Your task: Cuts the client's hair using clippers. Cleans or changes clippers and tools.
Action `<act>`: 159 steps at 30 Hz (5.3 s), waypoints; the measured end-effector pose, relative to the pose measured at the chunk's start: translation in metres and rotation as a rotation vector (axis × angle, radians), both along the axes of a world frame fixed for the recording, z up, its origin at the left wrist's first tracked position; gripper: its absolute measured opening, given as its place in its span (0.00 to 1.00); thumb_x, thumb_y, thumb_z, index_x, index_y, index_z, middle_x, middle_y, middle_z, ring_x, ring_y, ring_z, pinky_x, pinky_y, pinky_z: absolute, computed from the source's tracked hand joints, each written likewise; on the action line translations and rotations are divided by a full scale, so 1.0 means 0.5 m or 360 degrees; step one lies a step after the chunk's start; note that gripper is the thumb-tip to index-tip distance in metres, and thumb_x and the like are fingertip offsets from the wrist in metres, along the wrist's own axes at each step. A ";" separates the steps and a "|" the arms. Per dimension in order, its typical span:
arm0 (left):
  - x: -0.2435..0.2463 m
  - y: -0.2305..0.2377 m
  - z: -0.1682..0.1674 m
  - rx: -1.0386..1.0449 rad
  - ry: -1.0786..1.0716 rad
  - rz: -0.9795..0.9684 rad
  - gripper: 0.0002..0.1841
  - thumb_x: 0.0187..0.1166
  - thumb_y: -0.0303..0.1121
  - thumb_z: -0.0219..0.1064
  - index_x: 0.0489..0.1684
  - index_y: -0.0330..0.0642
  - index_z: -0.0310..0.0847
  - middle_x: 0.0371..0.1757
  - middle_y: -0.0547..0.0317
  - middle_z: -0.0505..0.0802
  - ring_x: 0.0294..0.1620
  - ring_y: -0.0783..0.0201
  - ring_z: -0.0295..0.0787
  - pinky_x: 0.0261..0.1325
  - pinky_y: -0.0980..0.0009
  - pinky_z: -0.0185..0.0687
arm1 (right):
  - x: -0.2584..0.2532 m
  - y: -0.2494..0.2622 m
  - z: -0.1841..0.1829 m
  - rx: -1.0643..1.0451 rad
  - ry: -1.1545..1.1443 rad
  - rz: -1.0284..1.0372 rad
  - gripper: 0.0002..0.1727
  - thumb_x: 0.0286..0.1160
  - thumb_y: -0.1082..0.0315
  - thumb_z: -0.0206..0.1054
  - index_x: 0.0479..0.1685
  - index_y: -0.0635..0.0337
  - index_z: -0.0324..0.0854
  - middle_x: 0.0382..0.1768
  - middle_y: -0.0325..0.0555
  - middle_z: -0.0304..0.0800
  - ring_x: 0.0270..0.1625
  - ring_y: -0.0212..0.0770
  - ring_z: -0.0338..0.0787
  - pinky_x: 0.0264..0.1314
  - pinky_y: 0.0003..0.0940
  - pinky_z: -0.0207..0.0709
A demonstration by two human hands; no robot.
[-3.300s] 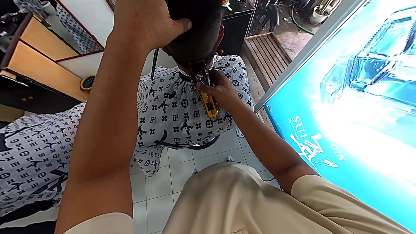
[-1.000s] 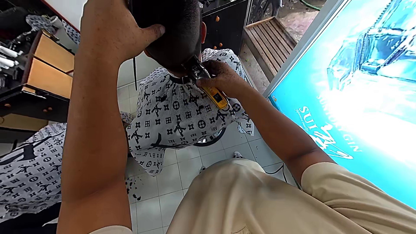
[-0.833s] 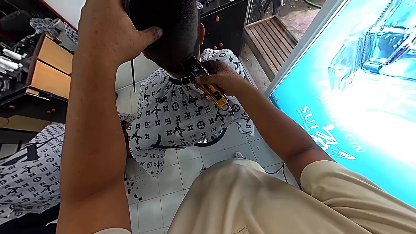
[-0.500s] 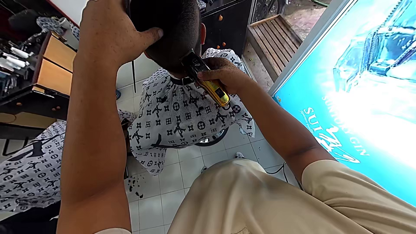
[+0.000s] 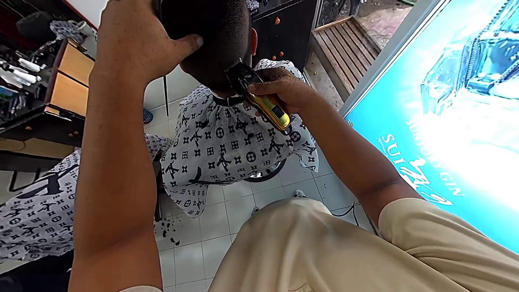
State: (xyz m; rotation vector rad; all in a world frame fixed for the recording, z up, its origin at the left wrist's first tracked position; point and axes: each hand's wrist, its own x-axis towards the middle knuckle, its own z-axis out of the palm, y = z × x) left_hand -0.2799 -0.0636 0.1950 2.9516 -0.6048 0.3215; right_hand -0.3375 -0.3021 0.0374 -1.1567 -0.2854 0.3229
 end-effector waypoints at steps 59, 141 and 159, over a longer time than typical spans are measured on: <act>-0.012 -0.008 0.004 0.0034 0.0035 0.0163 0.45 0.64 0.72 0.67 0.70 0.40 0.77 0.56 0.31 0.89 0.60 0.30 0.86 0.59 0.23 0.71 | 0.034 -0.030 -0.016 -0.0055 -0.0139 0.0076 0.20 0.74 0.74 0.72 0.63 0.66 0.75 0.44 0.49 0.89 0.39 0.42 0.94 0.40 0.40 0.93; -0.110 0.296 -0.253 -0.0678 0.0463 -0.0901 0.23 0.83 0.54 0.65 0.69 0.53 0.89 0.15 0.64 0.78 0.13 0.66 0.66 0.19 0.63 0.65 | -0.225 0.395 -0.023 -0.1507 -0.0306 -0.0871 0.41 0.63 0.61 0.83 0.82 0.54 0.73 0.65 0.48 0.87 0.62 0.41 0.88 0.65 0.43 0.83; 0.069 0.197 -0.310 -0.1337 0.1655 -0.0940 0.19 0.94 0.32 0.48 0.78 0.44 0.75 0.22 0.72 0.73 0.16 0.78 0.62 0.22 0.82 0.61 | -0.100 0.332 -0.062 0.0011 0.0087 -0.1119 0.20 0.80 0.68 0.65 0.69 0.63 0.72 0.46 0.50 0.91 0.42 0.44 0.94 0.41 0.40 0.92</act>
